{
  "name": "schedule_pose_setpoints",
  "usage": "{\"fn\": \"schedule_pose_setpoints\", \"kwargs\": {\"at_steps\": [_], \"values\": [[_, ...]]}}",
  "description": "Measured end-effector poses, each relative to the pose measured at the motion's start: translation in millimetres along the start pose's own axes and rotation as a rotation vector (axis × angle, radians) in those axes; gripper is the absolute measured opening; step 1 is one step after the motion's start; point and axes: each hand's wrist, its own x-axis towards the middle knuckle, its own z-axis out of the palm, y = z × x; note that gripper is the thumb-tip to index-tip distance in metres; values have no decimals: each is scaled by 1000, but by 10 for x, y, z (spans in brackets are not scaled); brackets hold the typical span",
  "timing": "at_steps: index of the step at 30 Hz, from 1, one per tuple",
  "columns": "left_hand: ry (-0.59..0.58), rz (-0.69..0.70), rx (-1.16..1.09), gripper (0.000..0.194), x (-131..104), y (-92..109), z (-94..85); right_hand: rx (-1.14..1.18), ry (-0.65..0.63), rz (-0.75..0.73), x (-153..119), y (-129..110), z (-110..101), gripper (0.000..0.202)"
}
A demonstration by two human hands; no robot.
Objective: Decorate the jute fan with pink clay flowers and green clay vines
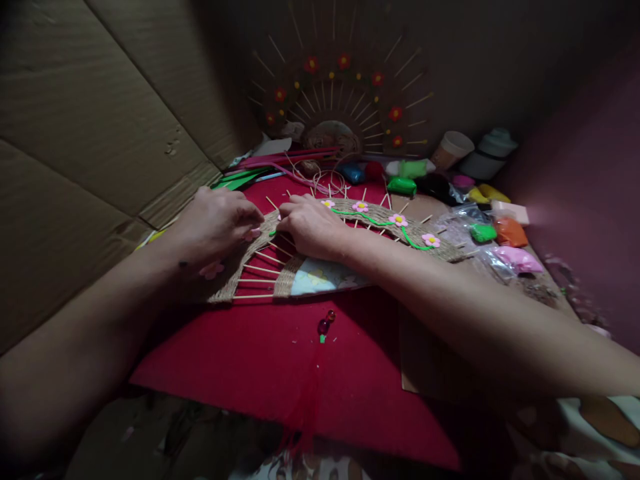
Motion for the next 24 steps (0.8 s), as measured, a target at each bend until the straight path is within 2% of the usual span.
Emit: {"fn": "schedule_pose_setpoints", "kwargs": {"at_steps": [4, 9, 15, 20, 24], "values": [[-15, -18, -85, 23, 3, -13, -9, 31, -21, 54, 9, -15, -21, 36], [3, 17, -142, 23, 2, 0, 17, 46, -33, 20, 0, -20, -30, 33], [-19, 81, -30, 25, -28, 67, 0, -39, -40, -48, -20, -12, -2, 27], [-65, 114, 105, 24, -57, 158, -29, -49, -65, -48, -23, -36, -10, 30], [-3, 129, 79, 23, -65, 190, 36, -8, -43, -28, -31, -42, -21, 32]]}}
